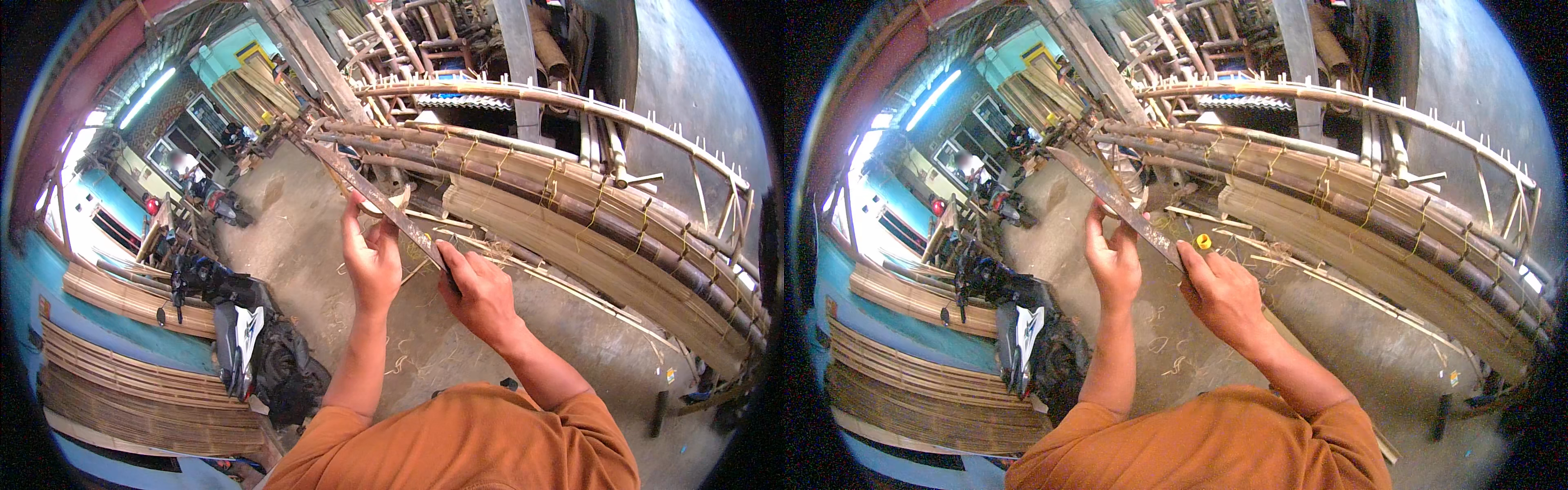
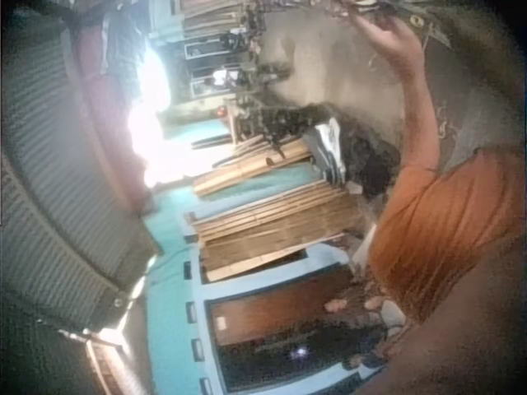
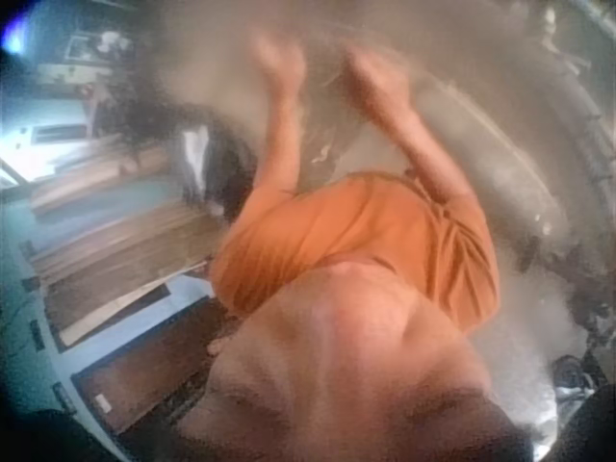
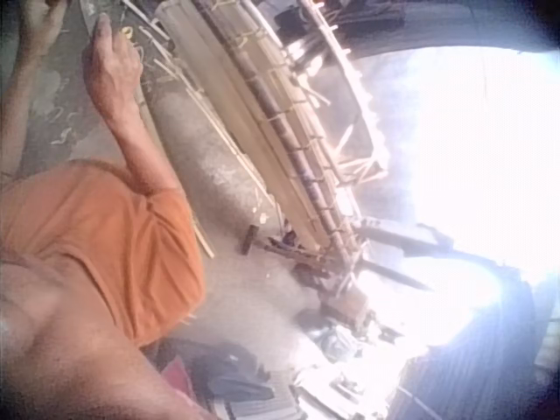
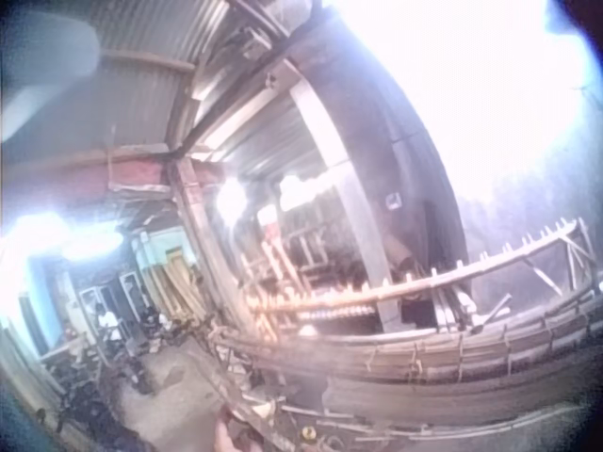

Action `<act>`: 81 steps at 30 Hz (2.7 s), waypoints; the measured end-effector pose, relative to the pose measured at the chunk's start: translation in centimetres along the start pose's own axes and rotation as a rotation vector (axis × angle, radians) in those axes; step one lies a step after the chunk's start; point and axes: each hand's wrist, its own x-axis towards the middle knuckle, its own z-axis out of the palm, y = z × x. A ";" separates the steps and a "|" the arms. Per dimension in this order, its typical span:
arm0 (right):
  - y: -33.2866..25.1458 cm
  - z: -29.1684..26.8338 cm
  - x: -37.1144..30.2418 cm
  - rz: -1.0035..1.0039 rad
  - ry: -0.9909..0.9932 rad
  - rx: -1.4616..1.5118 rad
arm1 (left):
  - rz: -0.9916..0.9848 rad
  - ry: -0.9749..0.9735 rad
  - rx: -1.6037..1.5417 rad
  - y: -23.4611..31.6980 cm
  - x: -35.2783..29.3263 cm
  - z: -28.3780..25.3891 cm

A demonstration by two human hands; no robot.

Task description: The person uses a machete to split a long bamboo pole into thin strips. They repeatedly strike the bamboo against a wooden block to separate the sections, then gather the resulting strips and place them on a rack.

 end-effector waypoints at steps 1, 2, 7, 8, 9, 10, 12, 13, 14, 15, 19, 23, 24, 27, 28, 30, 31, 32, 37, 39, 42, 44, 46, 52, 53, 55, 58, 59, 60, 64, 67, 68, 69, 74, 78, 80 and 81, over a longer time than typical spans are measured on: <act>0.0 0.0 0.1 0.001 -0.007 0.015 | 0.014 0.009 0.015 -0.2 0.0 -0.1; -0.1 0.0 0.1 0.016 -0.013 0.052 | 0.029 0.018 0.030 -0.3 -0.1 -0.2; 0.6 0.5 0.0 0.074 -0.014 0.193 | -0.052 0.022 0.005 0.5 0.1 0.9; 0.6 0.5 0.2 0.076 -0.018 0.209 | -0.056 0.031 0.020 0.6 0.1 0.9; 0.6 0.4 0.2 0.081 -0.020 0.221 | -0.060 0.021 0.017 0.8 0.2 1.0; 0.6 0.3 0.4 0.086 -0.023 0.233 | -0.063 0.011 0.013 0.9 0.3 1.0; 0.1 -0.5 1.0 0.124 -0.077 0.259 | -0.085 -0.013 0.059 1.4 0.5 0.7; -0.1 -0.7 1.3 0.142 -0.106 0.274 | -0.103 -0.026 0.108 1.8 0.7 0.2; -0.1 -0.5 1.5 0.133 -0.098 0.289 | -0.121 -0.040 0.156 2.4 1.0 -0.3; 0.0 -0.5 1.6 0.126 -0.088 0.289 | -0.067 -0.037 0.342 3.2 1.6 -0.6; 1.0 -0.4 1.9 0.124 -0.028 0.277 | 0.544 0.181 0.490 11.7 8.0 -2.7; 0.2 0.2 3.0 0.089 -0.008 0.309 | 1.320 0.016 0.522 23.3 13.2 -0.6; 1.7 1.0 2.9 0.072 0.016 0.242 | 1.377 -0.067 0.661 18.7 16.1 0.4; 2.2 4.6 0.5 0.212 -0.307 0.137 | 0.961 -0.681 1.507 1.8 21.7 -0.8; 4.8 5.8 0.7 0.220 -0.286 0.098 | 0.812 -0.720 1.480 -0.3 22.2 -0.3; 6.8 5.4 2.9 0.213 -0.186 0.138 | 0.526 -0.510 1.155 1.2 19.4 -2.4; 7.2 5.0 3.5 0.220 -0.163 0.164 | 0.394 -0.397 0.813 2.2 18.9 -1.3; 7.7 4.5 4.2 0.226 -0.140 0.190 | 0.381 -0.443 0.590 2.4 17.2 -0.6; 10.1 4.6 8.2 0.292 -0.411 0.659 | 0.487 -0.434 0.513 -1.1 12.9 1.7; 10.5 4.7 9.0 0.097 -0.256 0.218 | 0.568 -0.315 0.465 -2.0 12.8 2.4; 9.8 2.8 13.0 0.150 -0.251 -0.003 | 0.669 -0.216 0.507 -3.3 15.5 3.0; 9.0 3.2 13.9 0.156 -0.217 0.125 | 0.659 -0.223 0.511 -3.2 17.0 2.6; 11.0 5.3 13.7 0.289 -0.275 0.477 | 0.676 -0.240 0.440 -3.7 18.1 4.5; 15.3 8.3 13.4 0.520 -0.358 0.507 | 0.613 -0.357 0.436 -3.4 19.2 7.1; 17.2 10.1 12.1 0.445 -0.226 0.379 | 0.643 -0.391 0.459 -4.0 19.0 7.8; 16.0 9.5 11.7 0.271 -0.137 0.186 | 0.667 -0.394 0.530 -4.2 18.3 7.5; 15.5 5.4 14.4 0.273 -0.191 -0.073 | 0.636 -0.314 0.543 -4.1 19.7 8.5; 17.6 5.1 15.6 0.239 -0.234 -0.195 | 0.649 -0.313 0.536 -4.1 20.2 9.3; 18.8 4.5 16.2 0.146 -0.186 -0.272 | 0.650 -0.324 0.544 -4.5 20.2 9.7; 19.6 1.3 17.4 0.070 -0.381 -0.699 | 0.690 -0.382 0.546 -5.1 19.6 11.5; 16.1 0.3 15.3 0.204 -0.500 -0.369 | 0.749 -0.333 0.497 -5.3 20.0 11.6; 14.4 -1.8 14.9 0.465 -0.606 -0.045 | 0.766 -0.330 0.493 -5.8 19.9 11.4; 13.7 -3.3 13.3 0.484 -0.474 0.144 | 0.765 -0.310 0.491 -5.1 20.0 11.2; 8.7 -12.1 3.8 0.601 -0.213 0.706 | 0.563 -0.532 0.474 -4.1 19.8 9.4; 8.8 -12.0 -0.9 0.507 0.026 0.595 | 0.722 -0.791 0.601 -3.1 16.1 10.3; 8.8 -12.2 -1.7 0.537 0.038 0.510 | 0.504 -0.757 0.445 -4.4 14.3 11.4; 9.2 -11.3 -2.1 0.510 0.064 0.586 | 0.395 -0.733 0.375 -4.9 13.9 11.9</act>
